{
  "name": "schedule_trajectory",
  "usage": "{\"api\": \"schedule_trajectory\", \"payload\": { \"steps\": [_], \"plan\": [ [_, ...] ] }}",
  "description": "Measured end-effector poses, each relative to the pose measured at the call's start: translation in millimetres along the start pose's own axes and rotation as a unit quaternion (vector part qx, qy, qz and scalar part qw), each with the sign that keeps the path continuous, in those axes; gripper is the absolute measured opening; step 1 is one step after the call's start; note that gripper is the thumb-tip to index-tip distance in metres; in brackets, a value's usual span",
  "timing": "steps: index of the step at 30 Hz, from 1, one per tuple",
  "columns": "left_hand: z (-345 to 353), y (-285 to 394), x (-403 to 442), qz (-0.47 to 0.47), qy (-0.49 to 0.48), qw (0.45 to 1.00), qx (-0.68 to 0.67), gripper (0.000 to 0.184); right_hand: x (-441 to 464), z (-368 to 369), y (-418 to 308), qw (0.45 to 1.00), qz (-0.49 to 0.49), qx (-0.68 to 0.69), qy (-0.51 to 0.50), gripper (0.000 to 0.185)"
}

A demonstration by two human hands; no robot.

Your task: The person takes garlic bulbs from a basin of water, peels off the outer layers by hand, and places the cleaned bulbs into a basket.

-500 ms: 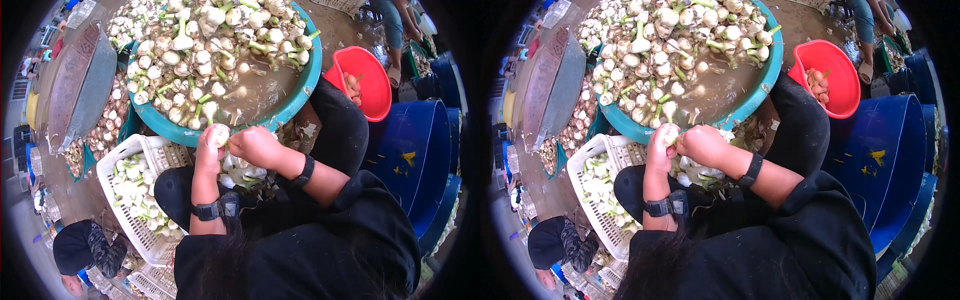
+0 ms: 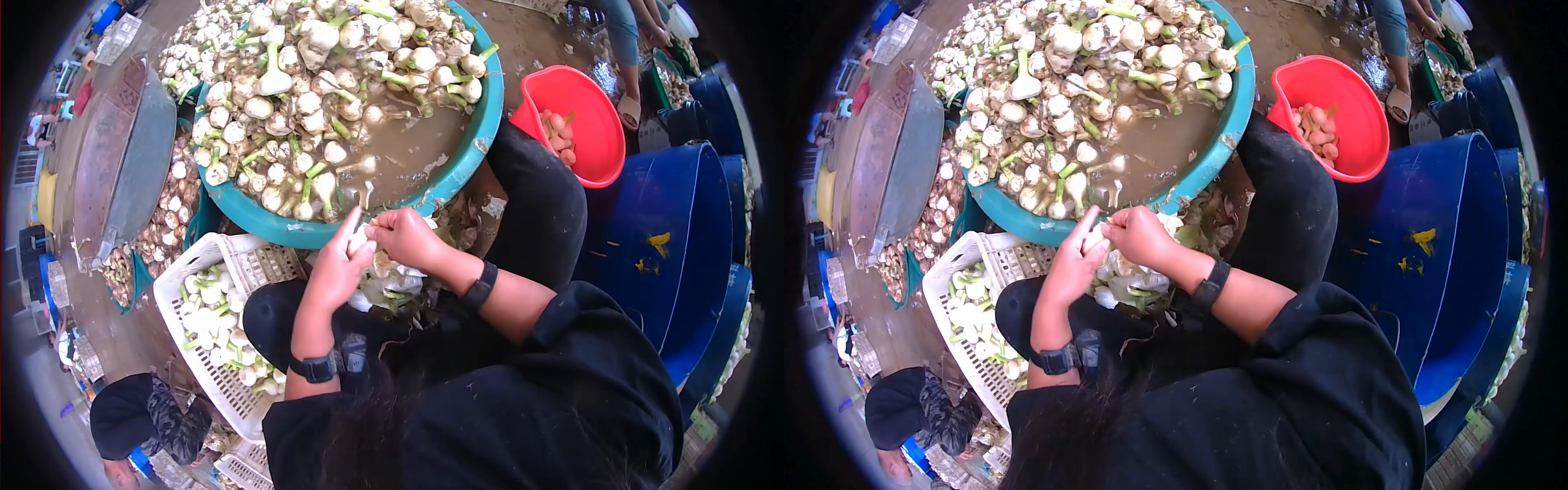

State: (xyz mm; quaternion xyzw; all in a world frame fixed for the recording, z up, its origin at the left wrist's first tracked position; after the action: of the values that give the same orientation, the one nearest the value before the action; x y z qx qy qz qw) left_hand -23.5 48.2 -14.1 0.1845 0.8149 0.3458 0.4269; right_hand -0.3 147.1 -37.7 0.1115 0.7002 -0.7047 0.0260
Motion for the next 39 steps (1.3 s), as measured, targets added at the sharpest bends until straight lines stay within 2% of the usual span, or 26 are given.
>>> {"api": "schedule_trajectory", "payload": {
  "steps": [2, 4, 6, 8, 9, 10, 11, 14, 16, 17, 18, 20, 21, 22, 23, 24, 25, 26, 28, 29, 30, 32, 34, 35, 36, 39],
  "plan": [
    [-13, 36, -23, 0.103, 0.189, 0.949, 0.231, 0.054, -9, 5, 34, 0.910, 0.278, 0.302, 0.060, 0.021],
    [-8, 35, -24, 0.172, 0.220, 0.929, 0.244, 0.049, -8, 8, 41, 0.887, 0.294, 0.352, 0.060, 0.020],
    [-1, 43, -35, 0.266, 0.295, 0.820, 0.412, 0.041, -5, 7, 35, 0.890, 0.245, 0.377, 0.069, 0.018],
    [-1, 37, -35, 0.255, 0.328, 0.831, 0.369, 0.027, -10, 12, 25, 0.892, 0.236, 0.384, 0.033, 0.018],
    [-18, 11, -29, 0.179, 0.353, 0.917, 0.049, 0.023, -9, 11, 13, 0.883, 0.169, 0.436, 0.037, 0.018],
    [-18, -23, -19, 0.085, 0.339, 0.895, -0.276, 0.019, -9, 10, 0, 0.868, 0.100, 0.484, 0.039, 0.018],
    [-14, -48, -10, 0.025, 0.270, 0.811, -0.518, 0.016, -15, 4, -15, 0.951, 0.015, 0.310, 0.000, 0.017],
    [12, -65, 6, -0.048, 0.091, 0.670, -0.735, 0.020, -46, 3, -63, 0.963, -0.166, 0.188, -0.099, 0.014],
    [3, -74, 3, -0.041, 0.082, 0.631, -0.770, 0.023, -49, -28, -57, 0.943, -0.067, 0.325, -0.023, 0.015],
    [2, -84, -3, -0.098, 0.132, 0.632, -0.758, 0.024, -48, -50, -54, 0.913, -0.091, 0.396, 0.043, 0.014],
    [0, -74, -9, -0.074, 0.101, 0.646, -0.753, 0.023, -42, -66, -61, 0.895, -0.096, 0.427, 0.081, 0.015],
    [-10, -74, -13, -0.058, 0.132, 0.687, -0.712, 0.024, -37, -74, -66, 0.915, -0.067, 0.397, 0.018, 0.017],
    [-10, -68, -11, -0.055, 0.130, 0.689, -0.711, 0.024, -35, -61, -52, 0.995, 0.003, 0.073, -0.071, 0.027],
    [-20, -63, -13, -0.031, 0.198, 0.751, -0.629, 0.027, -34, -42, -50, 0.981, 0.078, -0.132, -0.123, 0.037],
    [-28, -55, -17, -0.007, 0.261, 0.802, -0.538, 0.030, -34, -30, -46, 0.977, -0.018, -0.197, -0.079, 0.045],
    [-29, -35, -18, 0.033, 0.242, 0.868, -0.433, 0.042, -30, -20, -42, 0.993, -0.054, -0.095, -0.043, 0.049],
    [-25, -18, -16, 0.064, 0.249, 0.882, -0.396, 0.051, -17, -5, -16, 0.994, -0.072, 0.076, -0.036, 0.052],
    [-24, -2, -16, 0.094, 0.256, 0.893, -0.357, 0.060, -18, 14, 3, 0.913, 0.209, 0.345, -0.055, 0.048],
    [-31, 7, -18, 0.107, 0.269, 0.909, -0.300, 0.071, 0, 30, -6, 0.717, 0.229, 0.646, -0.124, 0.052],
    [-41, 4, -20, 0.107, 0.308, 0.899, -0.294, 0.065, 6, 11, -26, 0.668, 0.181, 0.706, -0.150, 0.052],
    [-50, -1, -25, 0.103, 0.346, 0.887, -0.288, 0.059, 9, 12, -30, 0.668, 0.169, 0.707, -0.160, 0.056],
    [-61, -32, -25, 0.033, 0.369, 0.868, -0.330, 0.054, 43, -42, -43, 0.693, 0.047, 0.719, -0.007, 0.050],
    [-51, -50, -13, -0.013, 0.352, 0.847, -0.397, 0.051, 98, -50, 8, 0.910, 0.059, 0.392, 0.122, 0.033],
    [-45, -50, -8, -0.006, 0.345, 0.846, -0.406, 0.045, 123, -35, 35, 0.987, 0.102, 0.098, 0.083, 0.031],
    [-40, -51, -4, -0.015, 0.344, 0.845, -0.410, 0.041, 137, -25, 54, 0.968, 0.137, -0.206, 0.037, 0.030],
    [-36, -59, 2, -0.024, 0.356, 0.857, -0.372, 0.041, 141, -3, 59, 0.949, 0.144, -0.280, -0.016, 0.031]
  ]
}}
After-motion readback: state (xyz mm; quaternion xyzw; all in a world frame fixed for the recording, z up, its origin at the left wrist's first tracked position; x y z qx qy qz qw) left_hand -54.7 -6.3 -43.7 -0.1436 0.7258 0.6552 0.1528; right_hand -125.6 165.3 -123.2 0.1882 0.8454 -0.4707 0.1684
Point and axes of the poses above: each hand's wrist, its own x-axis towards the middle knuckle, its own z-axis out of the palm, y = z × x, the point moved 8 cm from there along x, towards the middle knuckle, and after that the axes turned 15 degrees about x, right-handed, at the moved point
